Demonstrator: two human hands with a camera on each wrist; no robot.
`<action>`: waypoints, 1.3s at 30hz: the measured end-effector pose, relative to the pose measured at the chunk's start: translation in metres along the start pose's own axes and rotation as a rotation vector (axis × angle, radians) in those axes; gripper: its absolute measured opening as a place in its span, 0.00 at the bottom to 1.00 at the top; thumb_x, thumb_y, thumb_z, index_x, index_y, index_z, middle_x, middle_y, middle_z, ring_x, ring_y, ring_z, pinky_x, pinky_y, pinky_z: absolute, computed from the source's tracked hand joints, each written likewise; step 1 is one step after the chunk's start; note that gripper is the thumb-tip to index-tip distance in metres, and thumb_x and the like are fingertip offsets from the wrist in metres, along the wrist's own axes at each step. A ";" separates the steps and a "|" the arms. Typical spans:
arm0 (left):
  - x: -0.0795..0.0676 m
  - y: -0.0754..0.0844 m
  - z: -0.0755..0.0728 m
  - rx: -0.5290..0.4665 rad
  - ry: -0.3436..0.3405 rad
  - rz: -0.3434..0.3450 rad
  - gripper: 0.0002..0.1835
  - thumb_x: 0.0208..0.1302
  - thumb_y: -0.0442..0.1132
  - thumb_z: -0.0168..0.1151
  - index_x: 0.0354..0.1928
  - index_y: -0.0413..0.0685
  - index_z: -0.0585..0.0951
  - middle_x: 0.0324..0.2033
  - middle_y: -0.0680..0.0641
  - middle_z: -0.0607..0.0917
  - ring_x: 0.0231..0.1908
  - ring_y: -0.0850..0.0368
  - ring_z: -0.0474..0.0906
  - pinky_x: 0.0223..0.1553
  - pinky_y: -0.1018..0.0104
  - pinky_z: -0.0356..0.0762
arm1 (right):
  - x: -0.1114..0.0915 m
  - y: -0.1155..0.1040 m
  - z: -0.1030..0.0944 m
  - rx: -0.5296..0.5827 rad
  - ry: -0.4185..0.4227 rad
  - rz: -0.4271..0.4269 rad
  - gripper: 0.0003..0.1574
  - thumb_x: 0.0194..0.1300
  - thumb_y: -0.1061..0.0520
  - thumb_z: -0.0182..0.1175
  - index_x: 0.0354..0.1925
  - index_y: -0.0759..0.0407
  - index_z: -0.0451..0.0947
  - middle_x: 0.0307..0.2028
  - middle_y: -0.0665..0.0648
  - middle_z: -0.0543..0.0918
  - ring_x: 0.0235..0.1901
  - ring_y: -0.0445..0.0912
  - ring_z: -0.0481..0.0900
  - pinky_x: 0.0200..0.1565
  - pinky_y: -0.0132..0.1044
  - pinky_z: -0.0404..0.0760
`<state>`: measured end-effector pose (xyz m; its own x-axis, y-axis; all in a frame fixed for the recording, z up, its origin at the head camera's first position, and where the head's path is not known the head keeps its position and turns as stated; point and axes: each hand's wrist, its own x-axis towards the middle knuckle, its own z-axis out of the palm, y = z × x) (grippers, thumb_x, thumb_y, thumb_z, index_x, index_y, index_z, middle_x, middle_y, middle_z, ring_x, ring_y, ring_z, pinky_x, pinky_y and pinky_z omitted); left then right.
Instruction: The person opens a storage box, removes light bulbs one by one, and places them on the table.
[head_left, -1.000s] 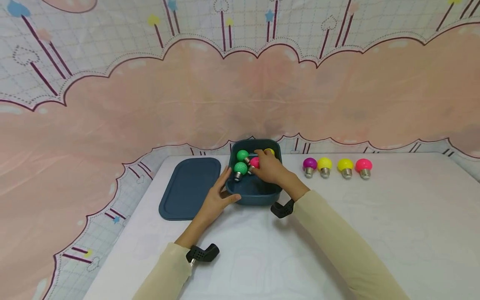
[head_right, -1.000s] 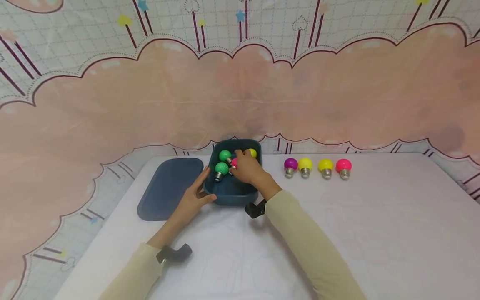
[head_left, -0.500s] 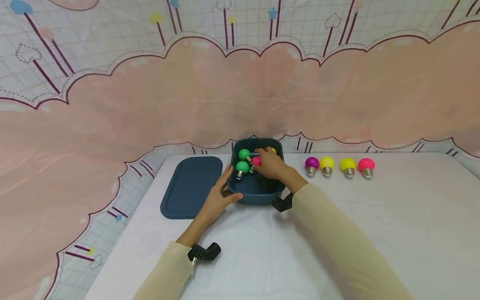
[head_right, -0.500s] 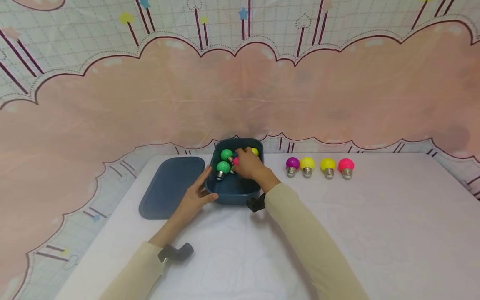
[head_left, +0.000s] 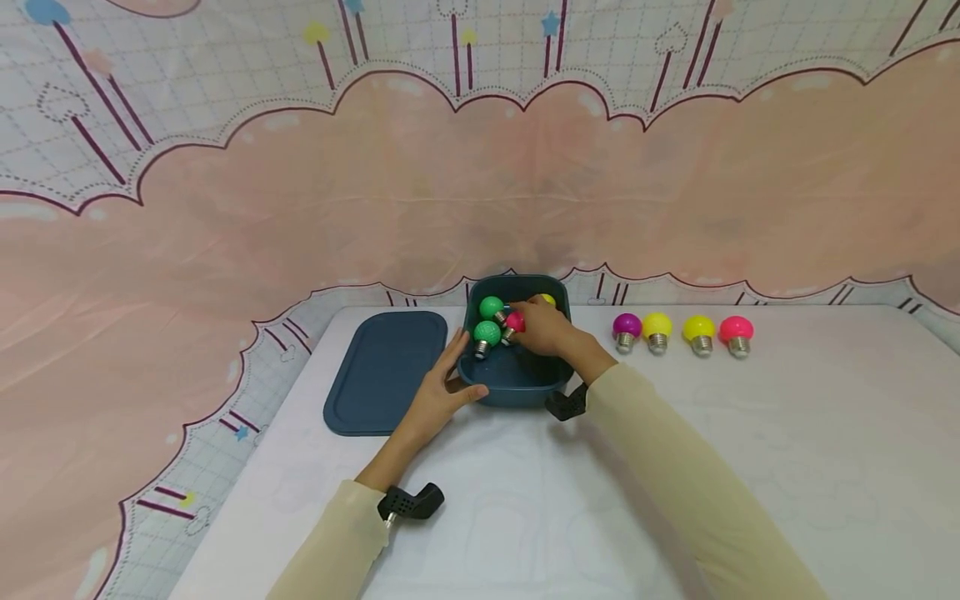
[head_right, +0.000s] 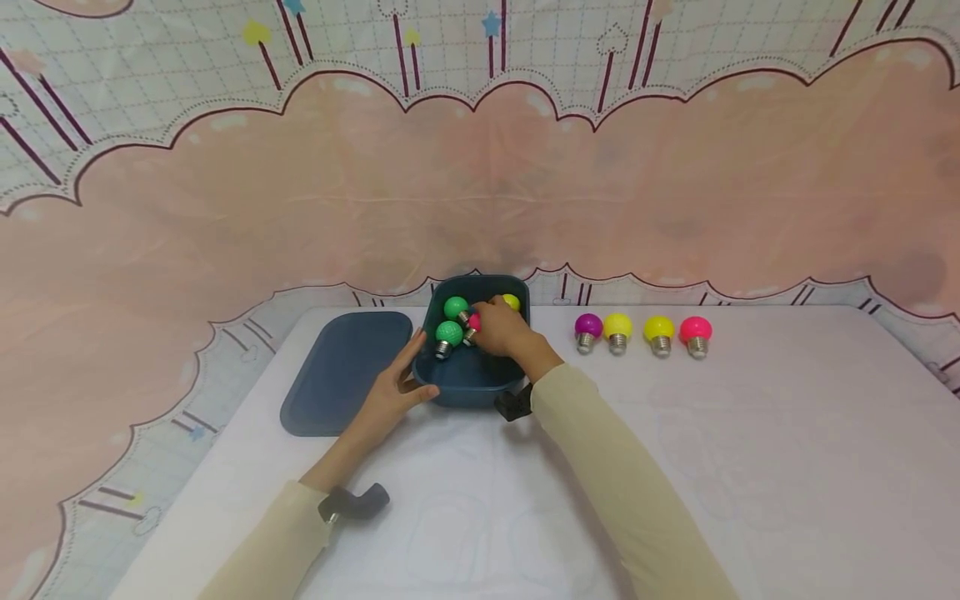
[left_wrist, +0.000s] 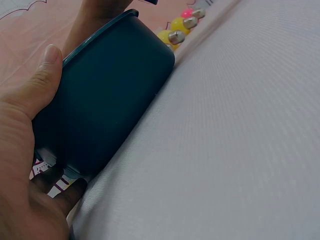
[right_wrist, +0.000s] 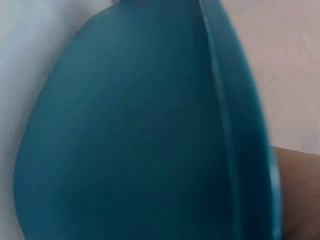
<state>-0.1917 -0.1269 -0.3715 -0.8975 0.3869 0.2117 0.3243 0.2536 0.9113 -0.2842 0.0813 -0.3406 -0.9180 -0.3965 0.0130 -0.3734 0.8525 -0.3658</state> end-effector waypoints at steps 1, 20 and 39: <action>0.000 0.000 0.000 -0.001 0.000 0.002 0.45 0.62 0.32 0.65 0.75 0.43 0.49 0.74 0.42 0.44 0.70 0.41 0.49 0.62 0.50 0.63 | 0.000 0.000 0.000 -0.002 -0.003 0.000 0.34 0.66 0.54 0.60 0.65 0.66 0.66 0.59 0.68 0.72 0.61 0.58 0.66 0.57 0.52 0.72; 0.001 -0.003 0.000 -0.008 -0.003 -0.003 0.45 0.62 0.32 0.64 0.75 0.43 0.48 0.74 0.43 0.43 0.70 0.42 0.48 0.62 0.50 0.63 | -0.002 0.000 -0.001 0.062 -0.042 -0.046 0.25 0.65 0.58 0.61 0.60 0.60 0.74 0.54 0.62 0.79 0.55 0.57 0.72 0.55 0.49 0.74; 0.001 -0.002 0.000 -0.014 -0.007 0.016 0.45 0.62 0.32 0.64 0.75 0.42 0.49 0.74 0.42 0.43 0.70 0.43 0.48 0.62 0.50 0.63 | -0.002 0.001 0.003 0.114 -0.057 -0.084 0.22 0.64 0.63 0.62 0.57 0.60 0.75 0.53 0.61 0.79 0.46 0.53 0.76 0.52 0.44 0.77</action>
<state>-0.1933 -0.1271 -0.3734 -0.8900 0.3969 0.2244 0.3346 0.2343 0.9128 -0.2824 0.0816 -0.3436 -0.8739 -0.4861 -0.0040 -0.4276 0.7726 -0.4693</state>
